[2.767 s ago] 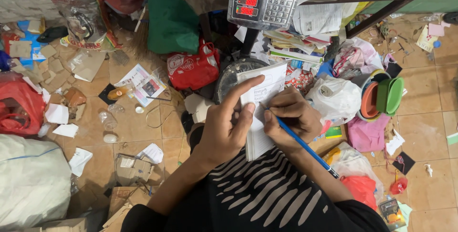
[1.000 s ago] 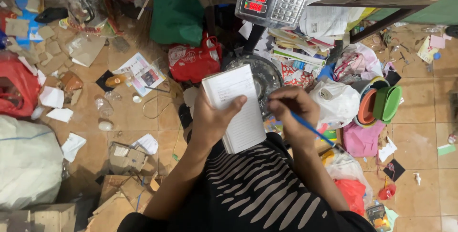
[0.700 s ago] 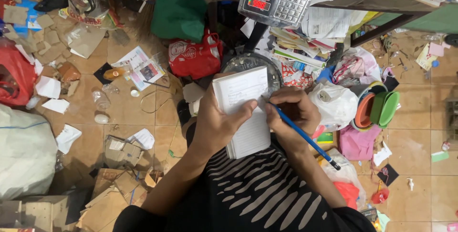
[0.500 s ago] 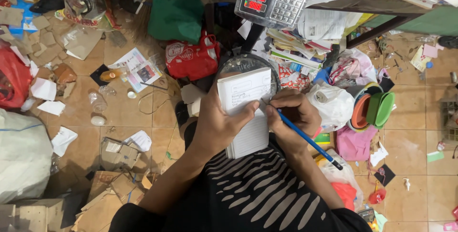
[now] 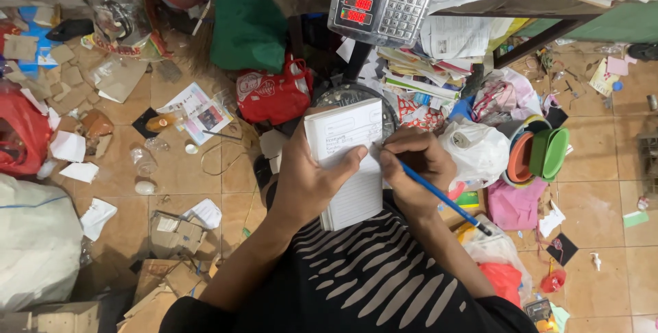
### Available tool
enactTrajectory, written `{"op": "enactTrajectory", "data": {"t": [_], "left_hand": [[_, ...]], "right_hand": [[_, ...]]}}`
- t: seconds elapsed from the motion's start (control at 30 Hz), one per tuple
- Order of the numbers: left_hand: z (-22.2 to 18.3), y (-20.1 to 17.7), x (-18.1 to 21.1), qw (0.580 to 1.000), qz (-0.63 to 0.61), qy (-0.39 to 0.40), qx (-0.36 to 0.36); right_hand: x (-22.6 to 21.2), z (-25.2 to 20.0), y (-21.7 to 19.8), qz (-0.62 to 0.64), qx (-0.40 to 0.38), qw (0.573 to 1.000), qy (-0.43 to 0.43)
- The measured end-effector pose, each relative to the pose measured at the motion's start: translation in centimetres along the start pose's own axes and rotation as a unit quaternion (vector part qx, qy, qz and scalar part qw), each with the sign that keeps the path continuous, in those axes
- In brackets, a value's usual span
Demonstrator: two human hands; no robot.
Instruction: The person stands in a cluttered room and uses a digital scale to weigh plastic bottles. They hold a notebook and a pen, writing down the weight readings after each weighing. The person repeatedly picks up bottles from the floor, places them on the scale, and records the results.
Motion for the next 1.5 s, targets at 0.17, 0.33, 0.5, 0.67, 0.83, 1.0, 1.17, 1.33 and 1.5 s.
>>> {"op": "enactTrajectory", "data": {"t": [0.17, 0.33, 0.5, 0.67, 0.83, 1.0, 1.17, 1.33, 1.5], "left_hand": [[0.5, -0.1, -0.2, 1.000, 0.000, -0.007, 0.011], [0.9, 0.0, -0.5, 1.000, 0.011, -0.002, 0.006], [1.2, 0.0, -0.6, 1.000, 0.006, -0.017, -0.005], [1.3, 0.0, -0.6, 1.000, -0.003, -0.011, -0.009], [1.3, -0.3, -0.7, 1.000, 0.001, -0.021, -0.009], [1.2, -0.5, -0.9, 1.000, 0.005, -0.004, -0.008], [1.1, -0.8, -0.8, 1.000, 0.000, -0.013, 0.001], [0.8, -1.1, -1.0, 1.000, 0.000, -0.028, 0.003], [0.7, -1.4, -1.0, 0.999, 0.013, -0.041, 0.011]], "right_hand": [[1.3, 0.1, -0.7, 0.080, 0.038, 0.996, 0.028], [1.2, 0.0, -0.8, 0.049, 0.038, 0.998, 0.027], [1.1, 0.2, -0.7, 0.048, 0.035, 0.998, 0.026], [1.1, 0.4, -0.5, 0.043, 0.034, 0.998, 0.045], [0.7, 0.5, -0.4, 0.026, 0.041, 0.999, 0.024], [0.7, 0.9, 0.0, 0.028, 0.025, 0.998, 0.043], [1.1, 0.5, 0.0, 0.039, 0.057, 0.996, 0.053], [0.6, 0.7, 0.6, 0.023, 0.031, 0.999, 0.026], [1.2, 0.4, 0.6, 0.054, 0.060, 0.995, 0.054]]}}
Point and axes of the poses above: each hand's wrist, its own z-axis towards the middle knuckle, its own y-axis out of the palm, x = y × z, the point moved 8 cm from there along z, towards the middle knuckle, and after that the axes turned 9 degrees about -x, right-handed, at the moved point
